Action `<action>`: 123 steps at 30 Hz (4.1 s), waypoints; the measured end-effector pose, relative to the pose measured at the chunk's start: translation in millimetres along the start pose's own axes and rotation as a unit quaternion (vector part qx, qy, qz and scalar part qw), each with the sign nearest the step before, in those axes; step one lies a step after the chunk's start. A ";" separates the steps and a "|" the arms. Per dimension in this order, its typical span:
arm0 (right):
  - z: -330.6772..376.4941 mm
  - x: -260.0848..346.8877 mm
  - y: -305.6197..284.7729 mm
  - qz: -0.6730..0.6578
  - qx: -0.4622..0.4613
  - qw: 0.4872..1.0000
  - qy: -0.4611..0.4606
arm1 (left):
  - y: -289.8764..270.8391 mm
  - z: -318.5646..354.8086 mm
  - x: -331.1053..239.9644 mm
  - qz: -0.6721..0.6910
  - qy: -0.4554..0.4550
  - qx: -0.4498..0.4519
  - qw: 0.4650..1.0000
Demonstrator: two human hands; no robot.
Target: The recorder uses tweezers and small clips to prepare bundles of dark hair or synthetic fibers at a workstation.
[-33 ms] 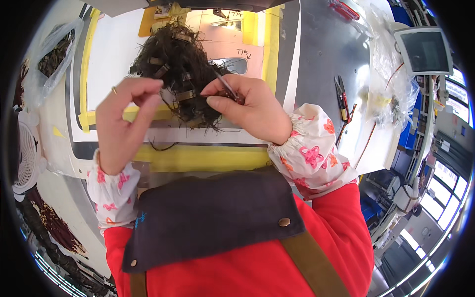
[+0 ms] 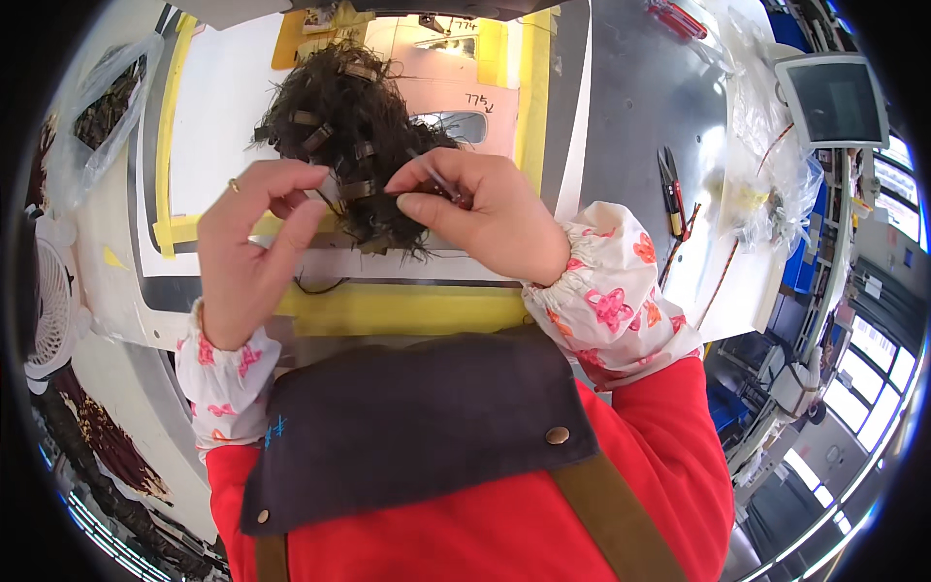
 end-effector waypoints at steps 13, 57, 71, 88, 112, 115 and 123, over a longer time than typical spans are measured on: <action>-5.1 64.1 51.1 0.196 -0.005 0.932 -0.304 | -3.5 41.1 16.3 0.138 -0.161 -0.020 0.977; 25.1 53.3 53.4 0.491 0.061 0.815 -0.303 | 13.7 62.7 13.9 0.332 -0.254 0.047 0.907; 27.2 57.8 62.6 0.498 0.002 0.767 -0.405 | 15.7 63.9 15.5 0.351 -0.295 0.060 0.887; 21.5 47.0 60.7 0.483 0.047 0.780 -0.396 | 16.1 64.1 13.5 0.338 -0.311 0.092 0.884; 45.2 65.7 71.6 0.548 -0.017 0.681 -0.485 | 11.4 65.8 3.1 0.285 -0.246 0.063 0.924; 48.2 66.6 73.2 0.553 -0.030 0.679 -0.482 | 12.8 64.4 2.5 0.274 -0.239 0.079 0.928; 49.3 64.7 75.4 0.553 -0.038 0.680 -0.480 | 12.8 61.2 2.1 0.230 -0.227 0.121 0.939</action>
Point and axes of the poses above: each hand's wrist, its own z-axis away from the middle knuckle, its own y-axis out of the palm, x = y × z, the point moved 7 cm from there along -z, towards the middle knuckle, and after that the axes turned 3 degrees about z, right-handed, at the moved point
